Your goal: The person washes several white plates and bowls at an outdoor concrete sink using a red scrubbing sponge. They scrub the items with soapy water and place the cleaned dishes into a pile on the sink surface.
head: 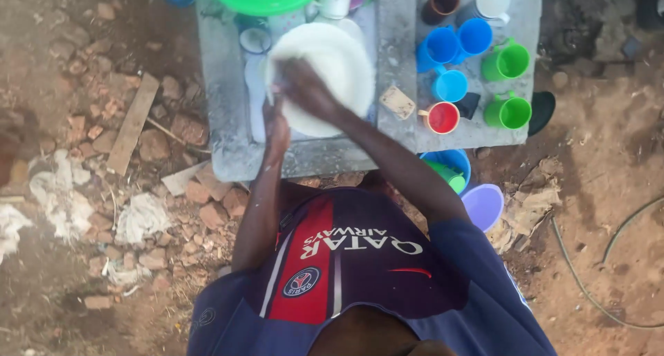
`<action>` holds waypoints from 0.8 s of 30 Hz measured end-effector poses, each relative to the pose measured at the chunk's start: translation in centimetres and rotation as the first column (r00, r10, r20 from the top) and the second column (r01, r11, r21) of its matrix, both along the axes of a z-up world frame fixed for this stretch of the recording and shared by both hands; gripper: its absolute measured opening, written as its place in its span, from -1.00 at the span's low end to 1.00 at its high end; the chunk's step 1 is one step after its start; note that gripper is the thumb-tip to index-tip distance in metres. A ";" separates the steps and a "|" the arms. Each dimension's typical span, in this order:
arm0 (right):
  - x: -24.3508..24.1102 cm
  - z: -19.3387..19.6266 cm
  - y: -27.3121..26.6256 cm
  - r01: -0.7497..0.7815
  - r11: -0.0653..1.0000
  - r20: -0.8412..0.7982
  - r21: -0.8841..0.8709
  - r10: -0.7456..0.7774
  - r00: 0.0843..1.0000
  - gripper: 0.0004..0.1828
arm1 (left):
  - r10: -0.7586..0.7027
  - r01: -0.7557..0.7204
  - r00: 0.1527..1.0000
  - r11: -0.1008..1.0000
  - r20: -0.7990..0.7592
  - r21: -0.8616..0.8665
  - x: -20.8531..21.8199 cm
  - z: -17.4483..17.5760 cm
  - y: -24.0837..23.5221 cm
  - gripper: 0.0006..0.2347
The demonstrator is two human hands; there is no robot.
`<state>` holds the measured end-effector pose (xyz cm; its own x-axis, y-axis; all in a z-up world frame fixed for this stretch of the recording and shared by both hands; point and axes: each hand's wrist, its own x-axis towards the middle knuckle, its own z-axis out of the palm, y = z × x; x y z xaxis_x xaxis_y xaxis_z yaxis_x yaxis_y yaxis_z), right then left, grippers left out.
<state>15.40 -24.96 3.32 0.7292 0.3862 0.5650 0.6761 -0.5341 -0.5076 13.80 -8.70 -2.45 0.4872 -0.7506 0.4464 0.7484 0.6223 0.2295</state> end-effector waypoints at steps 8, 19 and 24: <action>-1.9 -1.8 -4.7 0.209 0.888 0.361 -0.409 -0.054 0.931 -0.61 | 0.944 -0.322 0.197 -0.193 0.265 0.927 0.4 6.1 2.5 -0.44; 0.4 6.0 -6.1 -0.008 0.920 -0.449 0.392 0.199 0.871 -0.53 | 0.651 -0.539 0.682 0.142 0.332 0.830 -1.6 13.2 3.3 -0.26; 1.4 10.8 -6.5 0.576 0.445 -0.697 0.686 0.174 0.695 -0.48 | 0.742 -0.585 0.606 0.171 0.287 0.793 -0.9 12.5 2.0 -0.37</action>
